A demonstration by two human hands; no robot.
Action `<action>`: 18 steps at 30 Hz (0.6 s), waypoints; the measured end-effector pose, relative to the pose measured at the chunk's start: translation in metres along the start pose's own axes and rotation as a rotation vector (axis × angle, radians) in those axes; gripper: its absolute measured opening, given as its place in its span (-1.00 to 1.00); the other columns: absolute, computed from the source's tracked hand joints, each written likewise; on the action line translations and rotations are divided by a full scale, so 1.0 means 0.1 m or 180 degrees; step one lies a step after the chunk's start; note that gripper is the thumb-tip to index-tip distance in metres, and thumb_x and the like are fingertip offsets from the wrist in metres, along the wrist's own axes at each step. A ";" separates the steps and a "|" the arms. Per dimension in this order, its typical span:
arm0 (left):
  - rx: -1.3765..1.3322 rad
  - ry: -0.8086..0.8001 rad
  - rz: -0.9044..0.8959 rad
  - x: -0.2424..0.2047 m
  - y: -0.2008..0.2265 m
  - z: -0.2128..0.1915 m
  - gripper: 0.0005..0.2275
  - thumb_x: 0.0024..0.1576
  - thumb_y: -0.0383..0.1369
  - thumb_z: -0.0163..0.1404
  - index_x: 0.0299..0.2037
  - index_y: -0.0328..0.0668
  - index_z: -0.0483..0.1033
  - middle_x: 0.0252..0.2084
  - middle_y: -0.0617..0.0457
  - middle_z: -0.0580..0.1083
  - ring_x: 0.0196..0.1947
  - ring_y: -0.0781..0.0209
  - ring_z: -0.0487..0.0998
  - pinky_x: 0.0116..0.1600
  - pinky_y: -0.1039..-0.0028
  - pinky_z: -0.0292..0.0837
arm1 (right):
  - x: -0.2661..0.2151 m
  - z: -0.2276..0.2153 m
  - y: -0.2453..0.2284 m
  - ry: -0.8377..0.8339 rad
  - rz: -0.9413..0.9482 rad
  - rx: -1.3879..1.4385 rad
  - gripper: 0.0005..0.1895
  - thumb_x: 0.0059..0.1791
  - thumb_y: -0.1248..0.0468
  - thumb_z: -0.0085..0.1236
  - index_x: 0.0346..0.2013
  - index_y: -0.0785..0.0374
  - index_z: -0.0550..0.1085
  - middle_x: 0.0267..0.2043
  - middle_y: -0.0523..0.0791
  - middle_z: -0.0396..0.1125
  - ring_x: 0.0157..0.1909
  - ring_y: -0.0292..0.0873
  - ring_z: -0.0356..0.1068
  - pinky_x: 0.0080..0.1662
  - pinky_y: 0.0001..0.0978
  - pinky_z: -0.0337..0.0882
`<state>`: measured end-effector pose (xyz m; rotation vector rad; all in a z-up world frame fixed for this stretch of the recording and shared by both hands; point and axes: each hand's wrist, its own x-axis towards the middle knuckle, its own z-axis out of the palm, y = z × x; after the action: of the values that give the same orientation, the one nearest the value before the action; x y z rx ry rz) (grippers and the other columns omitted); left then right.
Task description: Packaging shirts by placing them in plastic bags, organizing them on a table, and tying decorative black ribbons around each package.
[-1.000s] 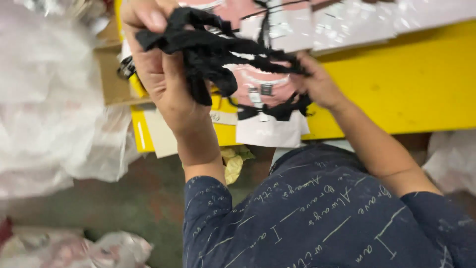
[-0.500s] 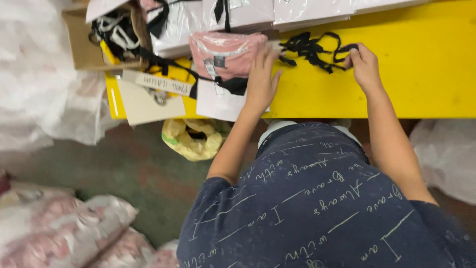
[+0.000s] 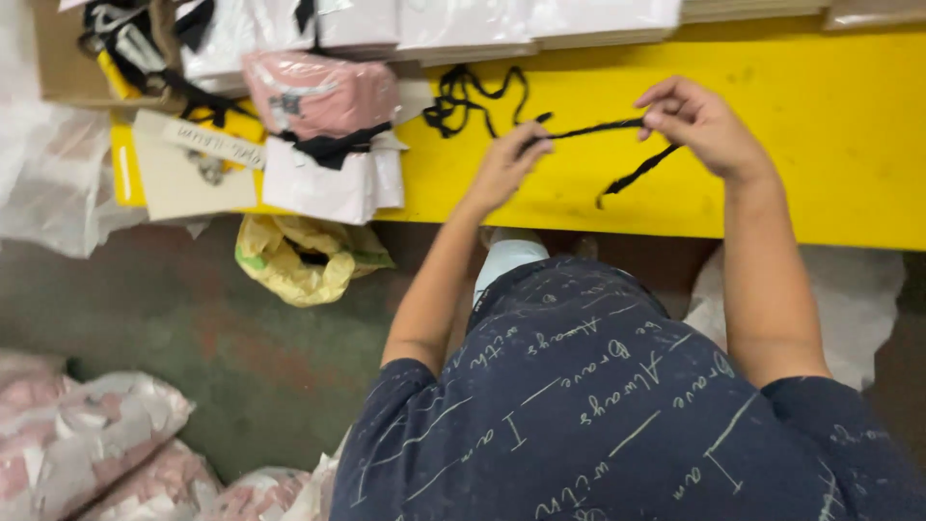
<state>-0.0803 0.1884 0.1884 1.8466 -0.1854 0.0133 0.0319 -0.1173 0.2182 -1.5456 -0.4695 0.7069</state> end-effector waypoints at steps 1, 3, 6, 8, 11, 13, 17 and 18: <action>-0.0018 -0.0123 -0.0247 0.09 0.16 -0.13 -0.88 0.33 -0.27 -0.08 -0.10 -0.08 0.46 -0.16 0.12 0.53 -0.10 0.25 0.55 0.06 0.45 0.38 | -0.10 -0.30 0.14 0.0239 0.0060 -0.0159 -0.78 0.19 0.28 0.07 0.12 0.16 0.36 -0.19 -0.20 0.40 -0.09 -0.39 0.43 -0.11 -0.70 0.24; 0.0114 -0.0292 -0.0397 0.13 0.11 -0.27 -0.77 0.34 -0.20 -0.13 -0.05 -0.16 0.47 -0.07 0.07 0.52 -0.02 0.20 0.53 0.11 0.42 0.34 | -0.39 -0.69 0.27 0.0513 0.0275 -0.0366 -0.84 0.18 0.28 0.11 0.04 0.20 0.40 -0.25 -0.19 0.35 -0.15 -0.36 0.39 -0.08 -0.62 0.31; 0.0438 -0.0669 -0.0501 0.23 -0.19 -0.28 -0.73 0.37 -0.13 -0.20 -0.14 -0.16 0.40 -0.20 0.10 0.41 -0.16 0.24 0.45 -0.02 0.41 0.26 | -0.86 -1.11 0.66 0.0871 0.0735 -0.0750 -0.87 0.15 0.24 0.18 -0.11 0.24 0.48 -0.35 -0.17 0.31 -0.24 -0.33 0.29 -0.10 -0.51 0.28; 0.0567 -0.0962 -0.0288 0.49 -0.32 -0.21 -0.75 0.39 -0.14 -0.20 -0.27 -0.07 0.31 -0.42 0.18 0.29 -0.38 0.33 0.38 -0.21 0.44 0.21 | -1.12 -1.31 0.72 0.1131 0.0969 -0.0995 -0.84 0.14 0.19 0.19 -0.17 0.24 0.51 -0.39 -0.16 0.32 -0.28 -0.32 0.23 -0.14 -0.49 0.17; 0.0601 -0.1519 -0.1057 0.66 -0.37 0.15 -0.76 0.37 -0.17 -0.17 -0.22 -0.05 0.49 -0.39 0.20 0.34 -0.46 0.36 0.20 -0.22 0.49 0.09 | -1.51 -1.59 0.77 0.1344 0.1753 -0.1632 -0.79 0.11 0.11 0.22 -0.14 0.18 0.59 -0.29 -0.11 0.42 -0.26 -0.21 0.27 -0.22 -0.33 0.19; 0.0798 -0.1506 -0.1242 0.75 -0.55 0.39 -0.74 0.37 -0.16 -0.23 -0.26 0.02 0.49 -0.27 0.18 0.45 -0.28 0.27 0.41 -0.13 0.42 0.17 | -1.71 -1.83 0.97 0.1568 0.1716 -0.2401 -0.78 0.12 0.06 0.19 -0.05 0.04 0.64 0.08 -0.13 0.48 0.09 0.00 0.39 -0.03 -0.09 0.32; 0.0732 -0.1401 -0.1290 0.80 -0.66 0.97 -0.75 0.36 -0.17 -0.17 -0.29 0.00 0.48 -0.49 0.17 0.31 -0.55 0.37 0.17 -0.34 0.44 0.05 | -2.02 -2.35 1.28 0.1735 0.1638 -0.2702 -0.72 0.16 0.02 0.17 0.00 0.08 0.65 0.09 -0.02 0.44 0.07 0.13 0.37 -0.06 0.03 0.34; 0.0742 -0.1363 -0.1271 0.82 -0.72 1.11 -0.75 0.37 -0.16 -0.18 -0.28 -0.01 0.48 -0.49 0.16 0.31 -0.57 0.37 0.16 -0.36 0.44 0.05 | -2.06 -2.51 1.40 0.1752 0.1655 -0.2925 -0.73 0.13 -0.02 0.18 -0.02 0.00 0.66 0.06 -0.08 0.46 0.07 0.10 0.39 -0.08 0.02 0.35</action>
<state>0.0006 0.0919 0.0970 2.0719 -0.1111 -0.6658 0.0375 -0.4549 0.1123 -2.6839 0.0735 0.4100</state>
